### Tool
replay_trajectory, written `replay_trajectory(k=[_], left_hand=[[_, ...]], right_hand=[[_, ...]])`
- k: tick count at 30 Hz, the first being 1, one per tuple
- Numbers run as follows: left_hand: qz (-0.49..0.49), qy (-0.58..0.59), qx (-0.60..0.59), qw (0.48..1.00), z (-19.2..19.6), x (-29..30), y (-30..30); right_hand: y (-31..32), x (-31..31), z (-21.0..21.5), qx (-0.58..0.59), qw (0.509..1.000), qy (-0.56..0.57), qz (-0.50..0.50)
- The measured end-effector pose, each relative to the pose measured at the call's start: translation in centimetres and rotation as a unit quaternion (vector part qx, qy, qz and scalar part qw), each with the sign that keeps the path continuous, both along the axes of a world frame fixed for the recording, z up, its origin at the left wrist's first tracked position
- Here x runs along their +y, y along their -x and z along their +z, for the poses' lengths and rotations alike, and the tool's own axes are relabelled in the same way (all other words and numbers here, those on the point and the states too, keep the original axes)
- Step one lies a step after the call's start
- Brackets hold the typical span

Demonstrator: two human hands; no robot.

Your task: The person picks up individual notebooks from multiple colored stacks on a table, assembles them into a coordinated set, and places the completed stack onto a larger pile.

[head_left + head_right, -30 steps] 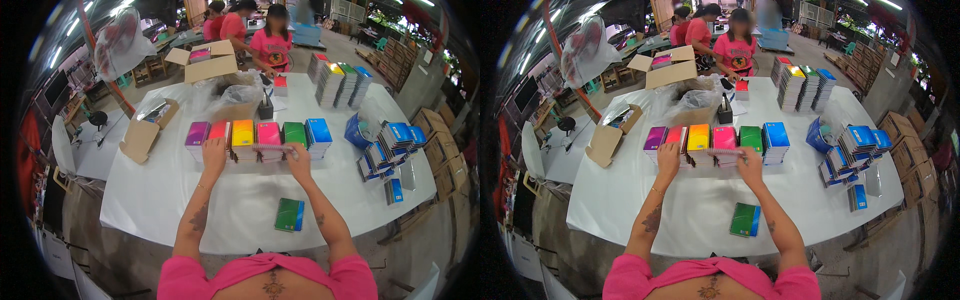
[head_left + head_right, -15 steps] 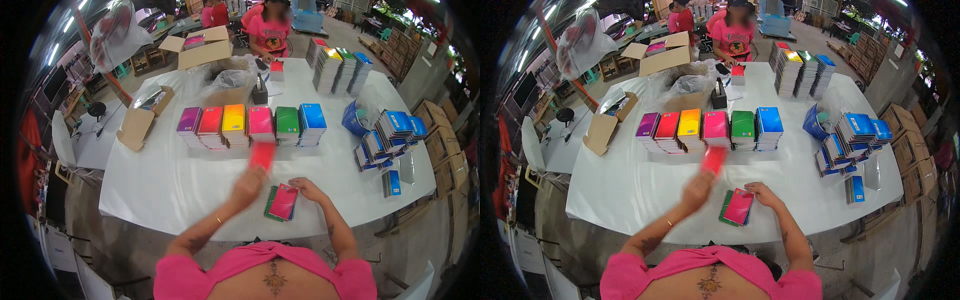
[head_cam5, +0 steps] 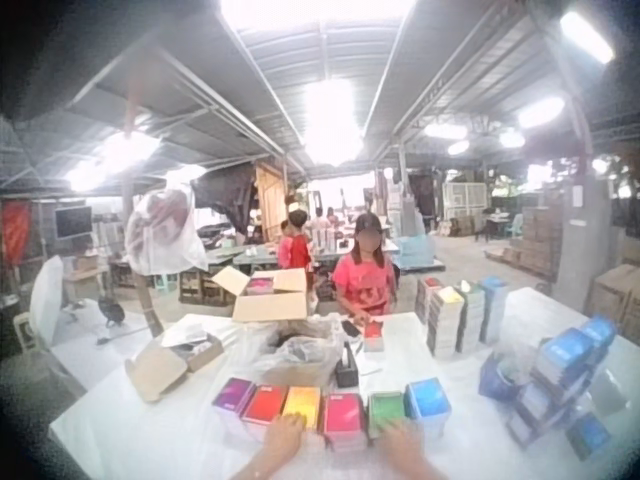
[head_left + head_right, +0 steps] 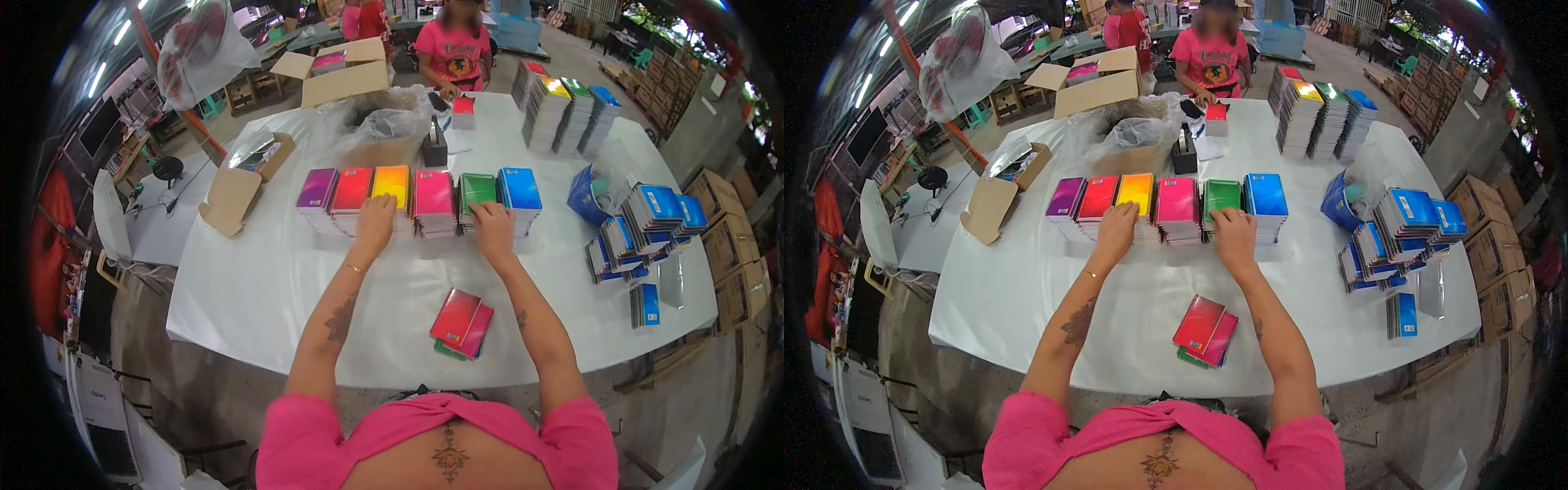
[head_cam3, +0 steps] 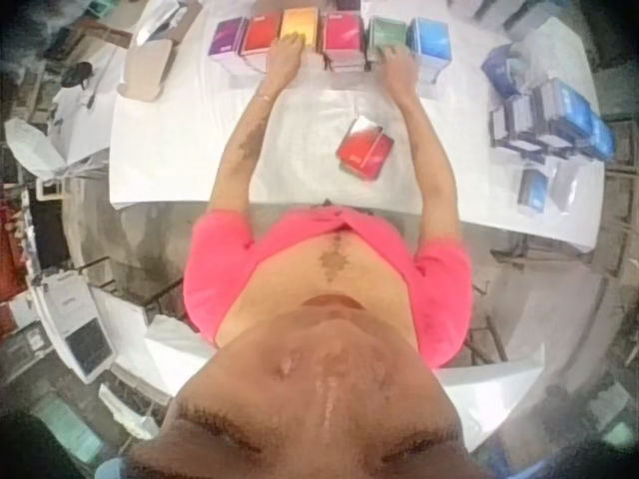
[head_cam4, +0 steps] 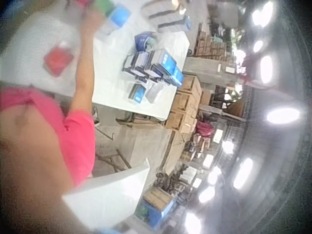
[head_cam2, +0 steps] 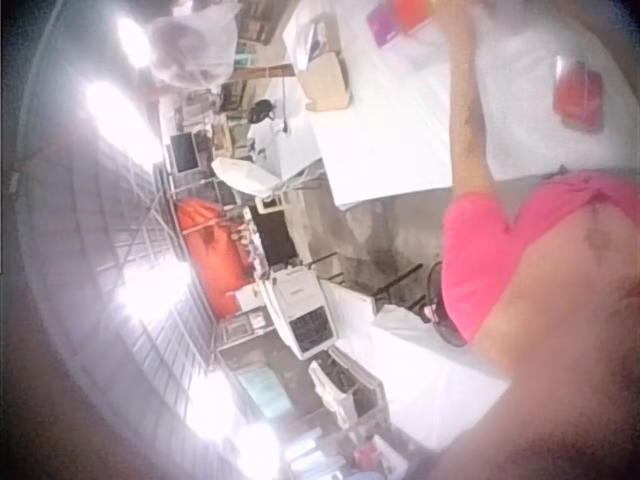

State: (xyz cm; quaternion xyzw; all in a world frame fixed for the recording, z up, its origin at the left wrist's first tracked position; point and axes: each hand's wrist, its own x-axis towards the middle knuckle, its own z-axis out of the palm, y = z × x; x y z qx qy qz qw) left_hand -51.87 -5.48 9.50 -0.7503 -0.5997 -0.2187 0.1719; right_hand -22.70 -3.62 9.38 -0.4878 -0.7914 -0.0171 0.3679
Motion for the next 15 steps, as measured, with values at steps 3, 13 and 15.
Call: replay_trajectory(k=[3,13,15], left_hand=[[-0.032,0.022,-0.053,0.998,2.2,-1.6,0.1],[-0.333,0.099,-0.123,0.93,-8.6,-20.1,-10.7],[-0.339,0.115,-0.121,0.926,-9.6,-21.0,-11.6]], right_hand=[[-1.9,-2.7,2.0,0.131,0.991,-0.002,0.017],[-8.4,-12.6,-11.7,0.152,0.924,0.297,0.185],[-8.6,-12.8,-12.2,0.214,0.911,0.323,0.144]])
